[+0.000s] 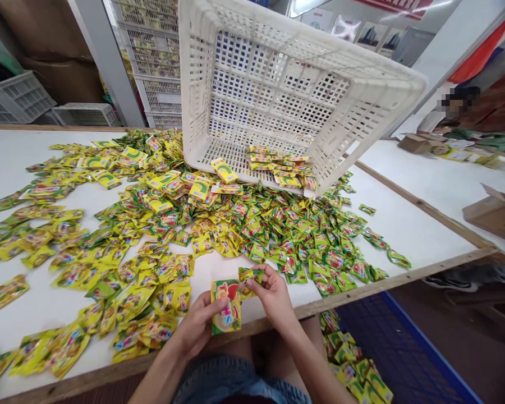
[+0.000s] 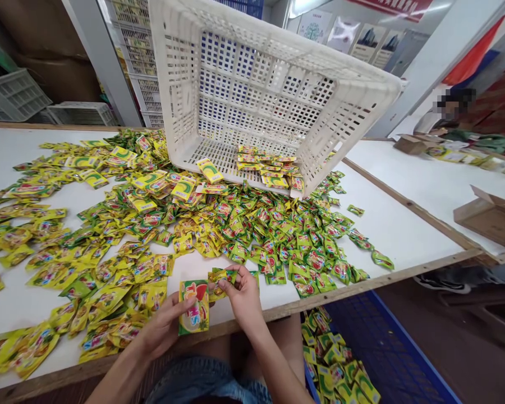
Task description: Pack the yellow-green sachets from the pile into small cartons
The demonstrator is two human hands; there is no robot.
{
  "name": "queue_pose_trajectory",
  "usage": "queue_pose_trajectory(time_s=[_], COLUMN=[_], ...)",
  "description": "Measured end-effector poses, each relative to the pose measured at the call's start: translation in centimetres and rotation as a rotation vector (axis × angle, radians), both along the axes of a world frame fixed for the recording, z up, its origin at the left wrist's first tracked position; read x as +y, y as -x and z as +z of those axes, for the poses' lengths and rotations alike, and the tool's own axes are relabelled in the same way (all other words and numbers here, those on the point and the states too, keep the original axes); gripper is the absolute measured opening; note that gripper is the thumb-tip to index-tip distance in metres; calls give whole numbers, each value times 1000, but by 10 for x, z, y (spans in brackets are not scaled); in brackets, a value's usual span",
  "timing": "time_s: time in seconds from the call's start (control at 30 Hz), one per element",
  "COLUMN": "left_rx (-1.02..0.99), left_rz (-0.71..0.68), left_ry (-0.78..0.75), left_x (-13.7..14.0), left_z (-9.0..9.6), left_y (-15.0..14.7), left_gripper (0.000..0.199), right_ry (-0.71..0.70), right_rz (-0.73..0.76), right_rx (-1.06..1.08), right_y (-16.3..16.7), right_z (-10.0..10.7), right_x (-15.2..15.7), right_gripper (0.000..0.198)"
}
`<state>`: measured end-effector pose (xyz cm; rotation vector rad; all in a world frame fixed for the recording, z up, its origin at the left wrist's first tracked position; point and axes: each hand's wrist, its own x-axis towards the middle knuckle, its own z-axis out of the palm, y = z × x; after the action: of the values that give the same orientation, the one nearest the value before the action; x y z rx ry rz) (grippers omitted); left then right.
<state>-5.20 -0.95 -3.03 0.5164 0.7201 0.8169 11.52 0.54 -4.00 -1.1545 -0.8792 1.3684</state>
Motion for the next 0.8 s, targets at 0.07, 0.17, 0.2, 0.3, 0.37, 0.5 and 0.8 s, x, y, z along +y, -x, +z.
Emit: queue_pose_trajectory(time_s=[0.07,0.17,0.2,0.3,0.37,0.5,0.8], left_rx=[-36,-123,-144,-157,-144,-106,-57], left_rz=[20,69,82,94,96,116,198], left_ry=[20,69,83,104,95,74,47], left_x=[-3,-5,-5,-6,-6,-5,-8], left_z=[-1,-6,-8,-11,-11,-8,-5], left_y=[-2,-2,-2,-2,-1,1,-11], left_gripper=[34,27,26,25,27,31,31], right_ry=[-4,4,9,14,15,-37,-54], right_rz=[-11,11,24,26,-27,-155,-247], right_rx=[-10,12,28,44,-11,-194,44], right_y=[1,0,-1,-5,-7,-11,6], right_z=[2,7,8,5,2,-1,6], right_x=[-1,-2,-2,-2,-2,-3,3], right_gripper=[40,36,34,30,31,31,29])
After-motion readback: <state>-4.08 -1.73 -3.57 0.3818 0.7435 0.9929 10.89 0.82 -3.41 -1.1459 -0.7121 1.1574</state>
